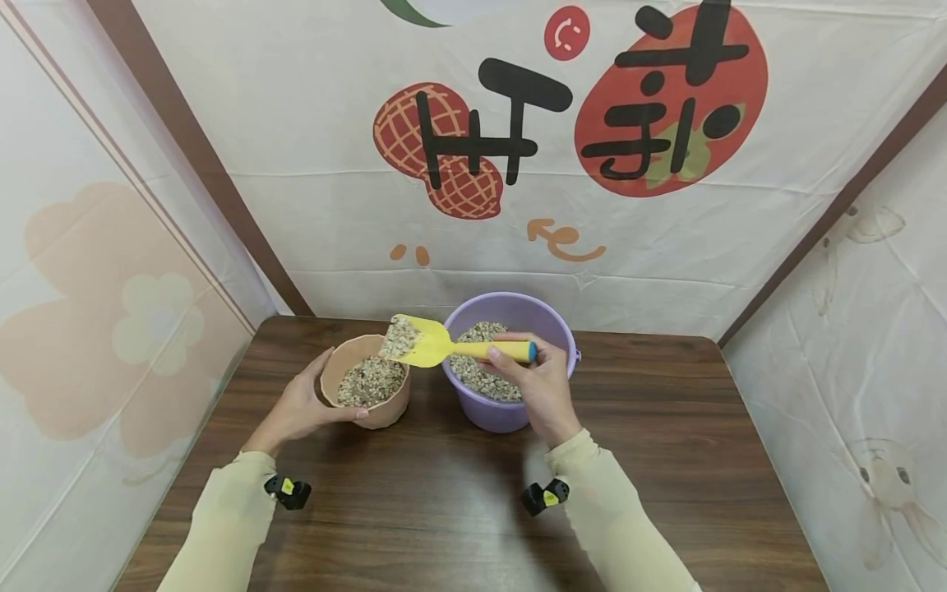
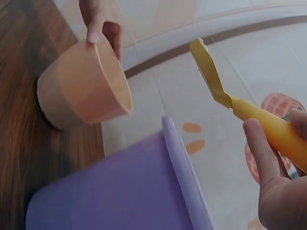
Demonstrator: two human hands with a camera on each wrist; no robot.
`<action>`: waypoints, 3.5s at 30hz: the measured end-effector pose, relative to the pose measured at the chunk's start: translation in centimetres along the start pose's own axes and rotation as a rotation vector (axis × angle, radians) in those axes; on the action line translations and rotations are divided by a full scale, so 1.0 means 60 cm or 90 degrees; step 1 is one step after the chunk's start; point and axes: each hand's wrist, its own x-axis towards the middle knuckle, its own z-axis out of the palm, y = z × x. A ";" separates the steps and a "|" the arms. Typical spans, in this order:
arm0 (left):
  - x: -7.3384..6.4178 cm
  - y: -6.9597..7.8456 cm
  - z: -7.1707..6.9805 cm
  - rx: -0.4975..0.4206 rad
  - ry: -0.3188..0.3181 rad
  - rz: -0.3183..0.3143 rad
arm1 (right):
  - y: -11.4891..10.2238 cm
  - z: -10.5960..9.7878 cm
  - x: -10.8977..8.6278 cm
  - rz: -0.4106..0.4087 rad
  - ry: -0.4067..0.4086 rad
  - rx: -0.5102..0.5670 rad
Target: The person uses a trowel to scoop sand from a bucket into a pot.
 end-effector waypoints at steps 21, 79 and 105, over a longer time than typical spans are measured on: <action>-0.002 -0.004 0.000 -0.006 -0.011 -0.018 | 0.079 0.106 0.038 0.019 -0.003 -0.090; -0.004 0.002 -0.003 0.001 -0.020 -0.021 | 0.068 0.099 0.026 -0.125 -0.016 -0.525; -0.005 -0.002 0.000 -0.007 -0.010 -0.018 | -0.013 0.024 0.000 -0.059 0.016 -0.123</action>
